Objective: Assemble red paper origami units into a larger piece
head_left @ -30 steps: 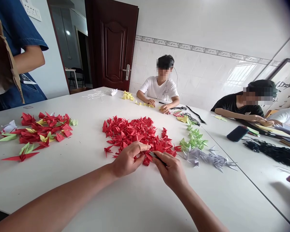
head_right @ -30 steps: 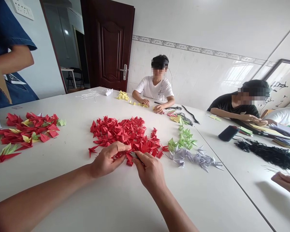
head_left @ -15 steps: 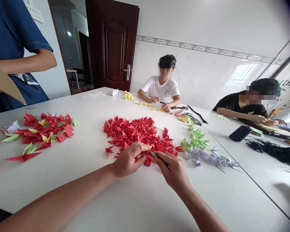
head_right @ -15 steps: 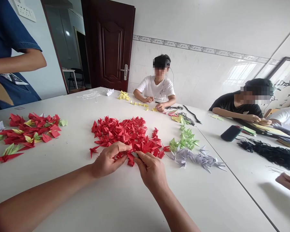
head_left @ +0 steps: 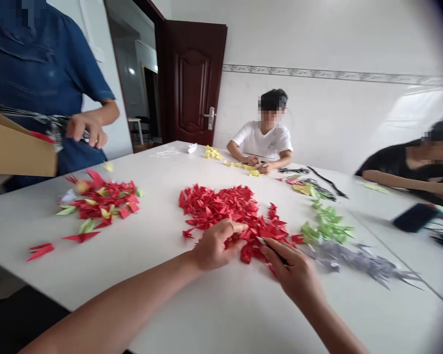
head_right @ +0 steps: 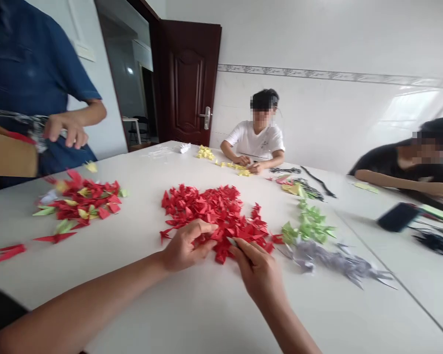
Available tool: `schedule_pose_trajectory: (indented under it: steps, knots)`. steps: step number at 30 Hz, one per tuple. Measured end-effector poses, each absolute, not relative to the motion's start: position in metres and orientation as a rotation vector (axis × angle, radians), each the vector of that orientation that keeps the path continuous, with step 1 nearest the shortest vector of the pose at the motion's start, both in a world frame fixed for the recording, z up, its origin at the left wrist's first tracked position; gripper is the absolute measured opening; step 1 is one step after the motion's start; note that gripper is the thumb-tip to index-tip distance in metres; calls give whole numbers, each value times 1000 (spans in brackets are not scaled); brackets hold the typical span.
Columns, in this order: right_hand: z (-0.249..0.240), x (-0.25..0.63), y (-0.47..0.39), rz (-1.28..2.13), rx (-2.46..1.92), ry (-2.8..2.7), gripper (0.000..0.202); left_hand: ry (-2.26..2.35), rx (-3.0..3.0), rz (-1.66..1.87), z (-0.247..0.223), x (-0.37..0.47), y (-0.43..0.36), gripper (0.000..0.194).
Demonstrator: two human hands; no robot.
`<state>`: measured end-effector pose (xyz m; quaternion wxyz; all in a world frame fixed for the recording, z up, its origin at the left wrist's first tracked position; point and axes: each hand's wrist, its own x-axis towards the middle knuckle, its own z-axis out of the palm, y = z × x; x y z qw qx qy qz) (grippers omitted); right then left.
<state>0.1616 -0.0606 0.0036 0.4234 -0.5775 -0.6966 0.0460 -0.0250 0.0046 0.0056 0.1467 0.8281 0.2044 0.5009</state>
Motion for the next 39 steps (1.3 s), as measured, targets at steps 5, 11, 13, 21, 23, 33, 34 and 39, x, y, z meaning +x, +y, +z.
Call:
schedule_pose_trajectory:
  steps: [5, 11, 13, 21, 23, 33, 34, 39]
  knots:
    - [-10, 171, -57, 87, -1547, -1643, 42, 636, 2445, 1477, 5, -29, 11, 21]
    - [-13, 176, -55, 33, -1613, -1630, 47, 700, 2468, 1543, 5, -34, 19, 12]
    - [-10, 175, -55, 23, -1642, -1601, 48, 720, 2476, 1556, 7, -37, 22, 11]
    - [10, 183, -52, -2, -1761, -1516, 48, 1053, 2536, 1440, 13, -51, 38, 15]
    - [13, 191, -50, 2, -1841, -1508, 45, 1111, 2562, 1378, 14, -52, 40, 16]
    - [7, 218, -40, 21, -2022, -1560, 37, 1492, 2554, 1169, 13, -66, 53, 31]
    - [4, 220, -39, 17, -2031, -1564, 36, 1482, 2538, 1195, 12, -67, 55, 33]
    - [-13, 222, -32, -134, -1950, -1500, 29, 1474, 2468, 1262, 14, -74, 62, 36]
